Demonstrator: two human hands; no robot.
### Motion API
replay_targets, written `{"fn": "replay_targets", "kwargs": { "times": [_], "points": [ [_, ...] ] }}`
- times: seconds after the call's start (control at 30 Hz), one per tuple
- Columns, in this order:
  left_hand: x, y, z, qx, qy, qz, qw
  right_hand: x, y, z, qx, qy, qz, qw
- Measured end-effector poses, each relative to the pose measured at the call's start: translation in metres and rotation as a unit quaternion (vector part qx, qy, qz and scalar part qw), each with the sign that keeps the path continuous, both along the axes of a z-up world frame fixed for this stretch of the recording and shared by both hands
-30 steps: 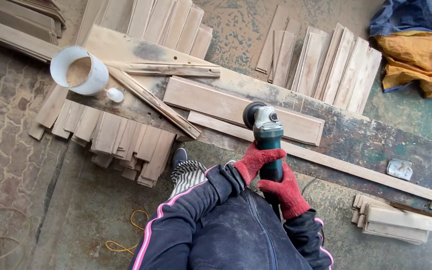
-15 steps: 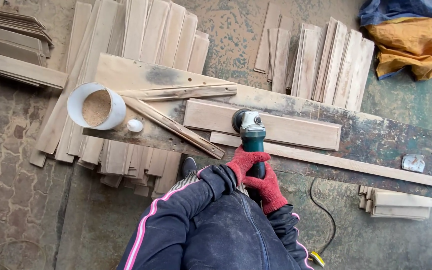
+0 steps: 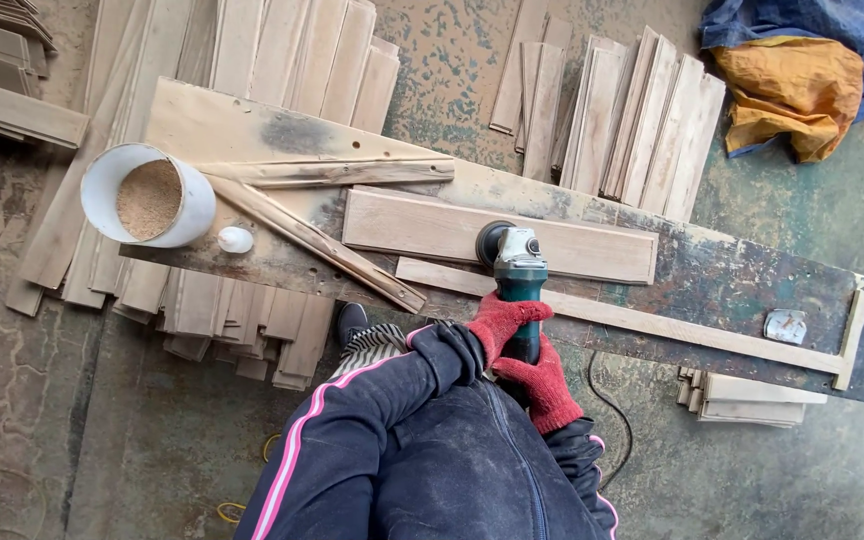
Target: Using an angle grinder to sand the surface and edges of small wooden planks on a workbench.
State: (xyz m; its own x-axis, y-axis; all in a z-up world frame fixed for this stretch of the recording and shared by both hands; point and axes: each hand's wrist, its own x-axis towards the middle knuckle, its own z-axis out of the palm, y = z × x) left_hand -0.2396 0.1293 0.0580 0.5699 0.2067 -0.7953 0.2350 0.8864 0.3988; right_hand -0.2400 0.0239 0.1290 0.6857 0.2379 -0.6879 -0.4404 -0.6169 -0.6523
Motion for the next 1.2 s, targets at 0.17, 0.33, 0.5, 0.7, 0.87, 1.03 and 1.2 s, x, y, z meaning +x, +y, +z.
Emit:
{"fn": "replay_targets", "kwargs": {
  "times": [0.17, 0.33, 0.5, 0.7, 0.87, 1.03, 1.2],
  "points": [
    [-0.005, 0.014, 0.005, 0.03, 0.034, -0.012, 0.999, 0.003, 0.015, 0.008, 0.023, 0.007, 0.005, 1.0],
    [-0.022, 0.04, 0.008, 0.0, 0.026, 0.066, 0.998, 0.006, 0.031, -0.009, 0.039, 0.011, 0.05, 0.998],
    [-0.041, 0.066, 0.022, -0.017, 0.036, 0.141, 0.989, 0.007, 0.053, -0.019, 0.085, 0.05, 0.08, 0.992],
    [-0.055, 0.093, 0.004, -0.019, 0.042, 0.194, 0.98, 0.004, 0.089, -0.017, 0.102, 0.052, 0.142, 0.983],
    [-0.044, 0.098, 0.009, -0.024, 0.004, 0.242, 0.97, -0.001, 0.092, -0.002, 0.077, 0.055, 0.154, 0.984],
    [-0.015, 0.078, -0.01, -0.019, -0.002, 0.185, 0.983, 0.01, 0.076, 0.004, 0.07, 0.063, 0.101, 0.99],
    [0.008, 0.06, -0.001, 0.036, 0.018, 0.105, 0.994, 0.022, 0.056, -0.003, 0.054, 0.034, 0.075, 0.995]
  ]
}}
